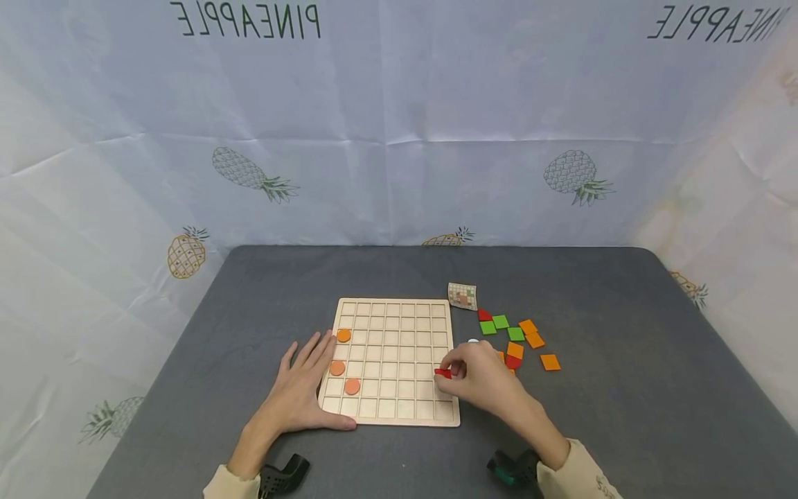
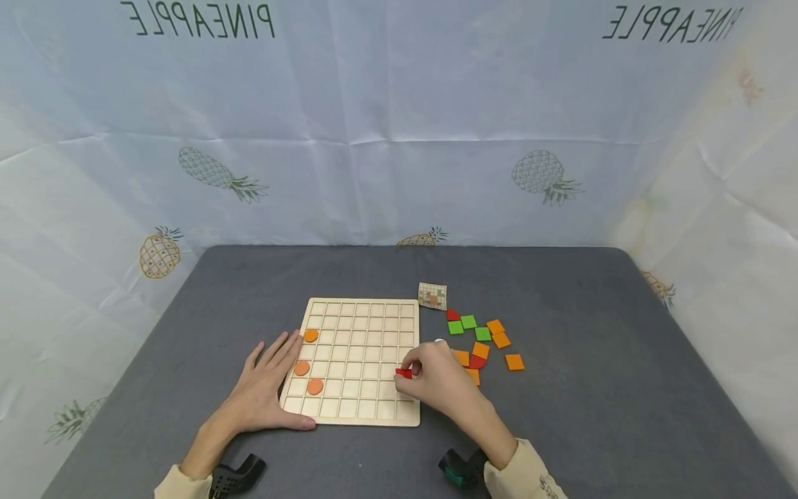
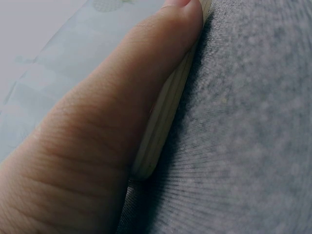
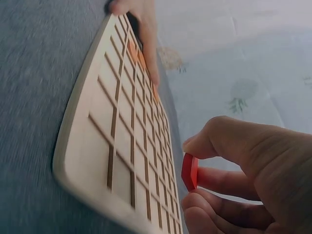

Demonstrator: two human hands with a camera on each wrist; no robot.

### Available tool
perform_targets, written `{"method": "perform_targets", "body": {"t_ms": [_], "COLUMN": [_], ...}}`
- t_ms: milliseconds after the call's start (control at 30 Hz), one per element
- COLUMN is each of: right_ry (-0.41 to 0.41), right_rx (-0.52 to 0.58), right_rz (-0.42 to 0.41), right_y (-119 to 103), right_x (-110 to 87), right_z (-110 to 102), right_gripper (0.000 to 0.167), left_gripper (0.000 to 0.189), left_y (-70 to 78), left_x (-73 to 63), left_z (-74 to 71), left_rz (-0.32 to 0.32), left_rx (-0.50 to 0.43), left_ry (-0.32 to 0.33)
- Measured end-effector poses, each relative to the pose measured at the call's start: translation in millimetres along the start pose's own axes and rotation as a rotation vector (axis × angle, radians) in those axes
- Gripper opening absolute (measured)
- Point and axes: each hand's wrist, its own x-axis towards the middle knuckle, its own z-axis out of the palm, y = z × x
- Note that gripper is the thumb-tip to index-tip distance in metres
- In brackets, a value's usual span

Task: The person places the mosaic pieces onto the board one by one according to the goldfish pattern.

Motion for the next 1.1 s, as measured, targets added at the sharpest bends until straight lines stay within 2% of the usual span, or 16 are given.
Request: {"method": "perform_targets", "body": {"t_ms": [867,1100], "right_ry": [-0.097,-0.122], "right_rx": [0.057,0.07], "right_rz": [-0.002,0.006], "right_y": [-40,-50], "right_x": [29.8,37.3], "right_z": [51,66], "right_gripper": [0.008,0.008], "left_gripper": [0.143,0.142], "left_y": [1.1,0.5], "left_x": [0.5,-0.2], "left_z": [0.9,1.7], "left_rz": [-0.002,0.015], "left_rx": [0.018,0.034], "left_ry": [0.017,0.035]}}
